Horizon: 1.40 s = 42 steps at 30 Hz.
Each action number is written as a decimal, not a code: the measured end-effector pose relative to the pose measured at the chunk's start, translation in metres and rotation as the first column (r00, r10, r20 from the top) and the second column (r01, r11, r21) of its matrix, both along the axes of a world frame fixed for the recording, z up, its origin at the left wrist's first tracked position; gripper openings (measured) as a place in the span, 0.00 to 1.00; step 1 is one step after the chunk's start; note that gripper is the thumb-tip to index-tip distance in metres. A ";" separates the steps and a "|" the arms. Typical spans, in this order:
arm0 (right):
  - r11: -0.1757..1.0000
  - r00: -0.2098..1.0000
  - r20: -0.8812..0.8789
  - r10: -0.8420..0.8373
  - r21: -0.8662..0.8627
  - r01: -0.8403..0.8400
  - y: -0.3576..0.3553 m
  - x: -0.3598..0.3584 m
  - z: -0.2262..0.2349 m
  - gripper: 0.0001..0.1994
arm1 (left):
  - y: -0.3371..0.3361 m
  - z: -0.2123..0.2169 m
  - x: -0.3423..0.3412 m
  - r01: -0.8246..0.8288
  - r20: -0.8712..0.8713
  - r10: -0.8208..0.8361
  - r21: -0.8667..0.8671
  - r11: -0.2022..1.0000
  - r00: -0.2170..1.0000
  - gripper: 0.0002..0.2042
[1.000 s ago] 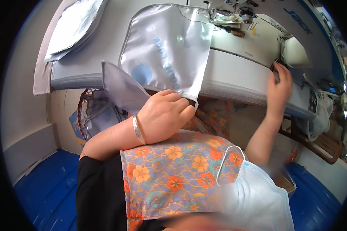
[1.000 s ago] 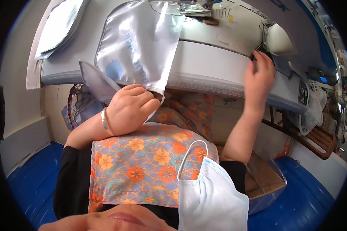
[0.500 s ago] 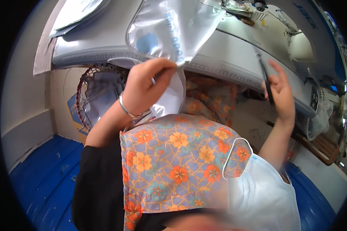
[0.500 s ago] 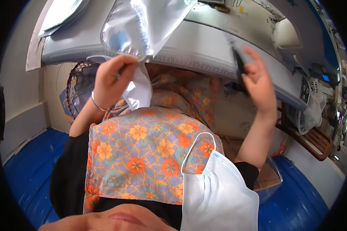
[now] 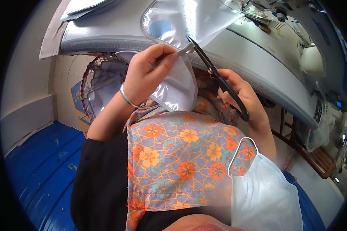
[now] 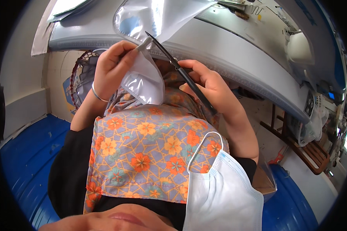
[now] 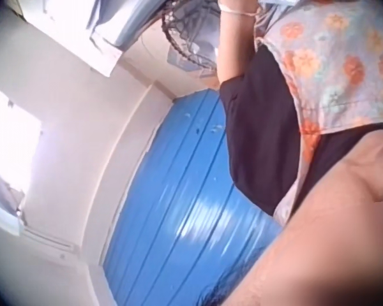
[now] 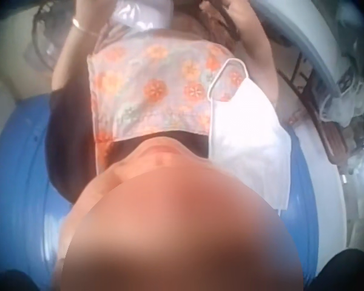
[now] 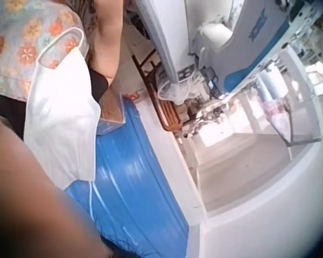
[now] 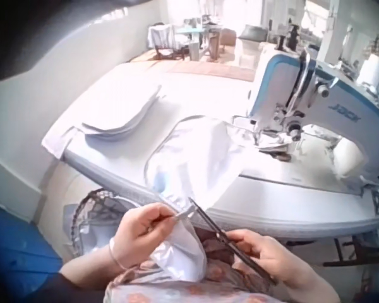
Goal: Sewing fabric pieces together using an industrial sewing machine and trimming the edges with scissors.
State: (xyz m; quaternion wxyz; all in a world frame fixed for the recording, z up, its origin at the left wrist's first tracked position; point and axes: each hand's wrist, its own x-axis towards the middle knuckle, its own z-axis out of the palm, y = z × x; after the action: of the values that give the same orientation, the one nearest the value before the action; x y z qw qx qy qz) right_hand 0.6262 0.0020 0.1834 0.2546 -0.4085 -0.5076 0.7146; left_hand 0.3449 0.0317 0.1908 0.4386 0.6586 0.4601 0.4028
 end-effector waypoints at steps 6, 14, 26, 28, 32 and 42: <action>0.985 0.992 0.072 -0.099 0.149 0.088 -0.009 0.000 0.003 0.32 | 0.006 -0.009 -0.057 -0.288 0.043 0.290 -0.054 0.956 0.956 0.06; 0.805 0.824 0.211 -0.526 0.437 0.402 -0.026 0.085 0.016 0.37 | -0.018 0.038 -0.275 -0.420 -0.412 0.339 -0.122 0.899 0.846 0.07; 0.707 0.140 0.696 -0.704 0.670 0.227 -0.010 0.135 0.019 0.21 | -0.007 -0.019 -0.041 0.290 -0.607 0.204 0.614 0.734 0.768 0.13; 0.630 -0.036 0.630 -0.776 0.776 0.007 0.001 0.162 0.003 0.22 | 0.004 -0.010 0.016 0.313 -0.535 0.166 0.689 0.654 0.828 0.15; 0.543 -0.087 0.542 -0.836 0.794 -0.275 0.030 0.177 0.000 0.17 | 0.026 -0.038 0.063 0.384 -0.509 0.075 0.731 0.563 0.858 0.12; 0.143 0.633 0.342 -0.694 0.928 -0.344 0.120 0.043 -0.011 0.12 | 0.008 -0.026 0.103 0.360 -0.522 0.110 0.711 0.605 0.846 0.11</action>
State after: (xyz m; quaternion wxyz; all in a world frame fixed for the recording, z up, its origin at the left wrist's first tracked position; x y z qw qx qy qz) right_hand 0.6691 0.1216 0.1720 0.3160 -0.4573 -0.8284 -0.0695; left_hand 0.4482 0.0399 0.1646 -0.0077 0.8967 0.2860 0.3377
